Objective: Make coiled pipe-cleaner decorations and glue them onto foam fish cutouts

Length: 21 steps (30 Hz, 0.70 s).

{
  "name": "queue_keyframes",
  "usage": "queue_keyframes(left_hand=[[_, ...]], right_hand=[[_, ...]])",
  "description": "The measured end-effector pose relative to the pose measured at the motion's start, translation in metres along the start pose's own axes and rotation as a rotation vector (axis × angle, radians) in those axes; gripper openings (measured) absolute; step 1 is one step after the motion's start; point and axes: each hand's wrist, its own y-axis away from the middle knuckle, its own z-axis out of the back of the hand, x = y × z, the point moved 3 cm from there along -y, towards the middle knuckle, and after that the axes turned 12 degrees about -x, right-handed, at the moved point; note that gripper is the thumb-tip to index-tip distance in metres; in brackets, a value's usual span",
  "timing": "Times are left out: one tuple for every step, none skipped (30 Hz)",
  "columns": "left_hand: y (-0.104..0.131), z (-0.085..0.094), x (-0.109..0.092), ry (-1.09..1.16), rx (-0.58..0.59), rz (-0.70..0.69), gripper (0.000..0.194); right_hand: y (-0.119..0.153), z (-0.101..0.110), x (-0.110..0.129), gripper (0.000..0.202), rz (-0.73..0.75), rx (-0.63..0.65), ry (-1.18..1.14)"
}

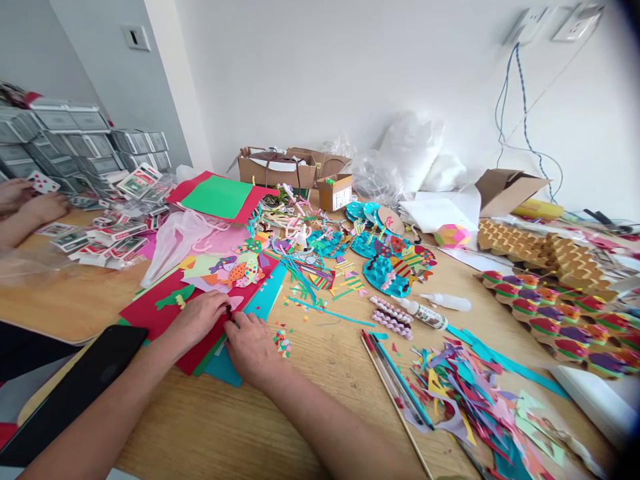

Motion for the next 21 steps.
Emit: queue_keyframes(left_hand=[[0.0002, -0.0003, 0.0008, 0.001, 0.001, -0.004, 0.022], [0.0005, -0.0003, 0.0012, 0.003, 0.001, -0.01, 0.022], [0.0008, 0.0, 0.0014, 0.005, 0.002, -0.016, 0.022], [0.001, 0.0005, 0.0011, 0.007, 0.002, -0.023, 0.023], [0.0013, 0.0012, 0.0005, 0.009, 0.002, -0.03, 0.023], [0.0014, 0.002, -0.0003, 0.011, 0.0, -0.038, 0.024], [0.0016, 0.0029, -0.0012, 0.013, -0.002, -0.046, 0.024], [0.0018, 0.0037, -0.0021, 0.015, -0.005, -0.055, 0.025], [0.0019, 0.0044, -0.0028, 0.017, -0.008, -0.065, 0.025], [0.0021, 0.0048, -0.0033, 0.018, -0.011, -0.074, 0.025], [0.0023, 0.005, -0.0036, 0.017, -0.013, -0.082, 0.025], [0.0026, 0.005, -0.0035, 0.016, -0.014, -0.089, 0.026], [0.0028, 0.0048, -0.0033, 0.014, -0.013, -0.094, 0.026], [0.003, 0.0044, -0.0029, 0.012, -0.012, -0.097, 0.026], [0.0032, 0.004, -0.0025, 0.01, -0.011, -0.098, 0.027], [0.0034, 0.0035, -0.0021, 0.009, -0.01, -0.099, 0.027], [0.0035, 0.0031, -0.0019, 0.008, -0.009, -0.1, 0.027], [0.0035, 0.0028, -0.0018, 0.008, -0.009, -0.099, 0.027], [0.0035, 0.0025, -0.002, 0.009, -0.009, -0.099, 0.027], [0.0033, 0.0024, -0.0023, 0.009, -0.01, -0.097, 0.027], [0.003, 0.0023, -0.0028, 0.011, -0.011, -0.095, 0.026]], right_hand=[[-0.0004, -0.0015, -0.0015, 0.019, 0.001, 0.001, 0.002], [-0.0008, -0.0027, -0.0029, 0.019, 0.001, 0.003, 0.0], [-0.001, -0.0036, -0.004, 0.018, 0.003, 0.007, -0.005], [-0.0012, -0.0042, -0.0049, 0.019, 0.004, 0.01, -0.011], [-0.0013, -0.0045, -0.0055, 0.019, 0.004, 0.013, -0.017], [-0.0014, -0.0046, -0.006, 0.02, 0.004, 0.014, -0.021], [-0.0015, -0.0045, -0.0063, 0.02, 0.003, 0.014, -0.025], [-0.0016, -0.0043, -0.0065, 0.021, 0.0, 0.012, -0.026], [-0.0017, -0.0041, -0.0067, 0.021, -0.002, 0.011, -0.028], [-0.0018, -0.0038, -0.0068, 0.021, -0.003, 0.009, -0.028], [-0.0019, -0.0035, -0.0068, 0.021, -0.004, 0.01, -0.029], [-0.0021, -0.0032, -0.007, 0.021, -0.007, 0.013, -0.03], [-0.0023, -0.0027, -0.0072, 0.021, -0.011, 0.015, -0.032], [-0.0025, -0.0022, -0.0073, 0.02, -0.015, 0.017, -0.037], [-0.0027, -0.0015, -0.0074, 0.02, -0.018, 0.02, -0.044], [-0.0029, -0.0008, -0.0076, 0.02, -0.02, 0.022, -0.051], [-0.003, -0.0001, -0.0076, 0.02, -0.023, 0.024, -0.059], [-0.0032, 0.0006, -0.0077, 0.02, -0.025, 0.027, -0.065], [-0.0032, 0.001, -0.0077, 0.02, -0.026, 0.031, -0.07], [-0.0033, 0.0011, -0.0077, 0.02, -0.028, 0.034, -0.071], [-0.0034, 0.001, -0.0078, 0.021, -0.029, 0.037, -0.069]])
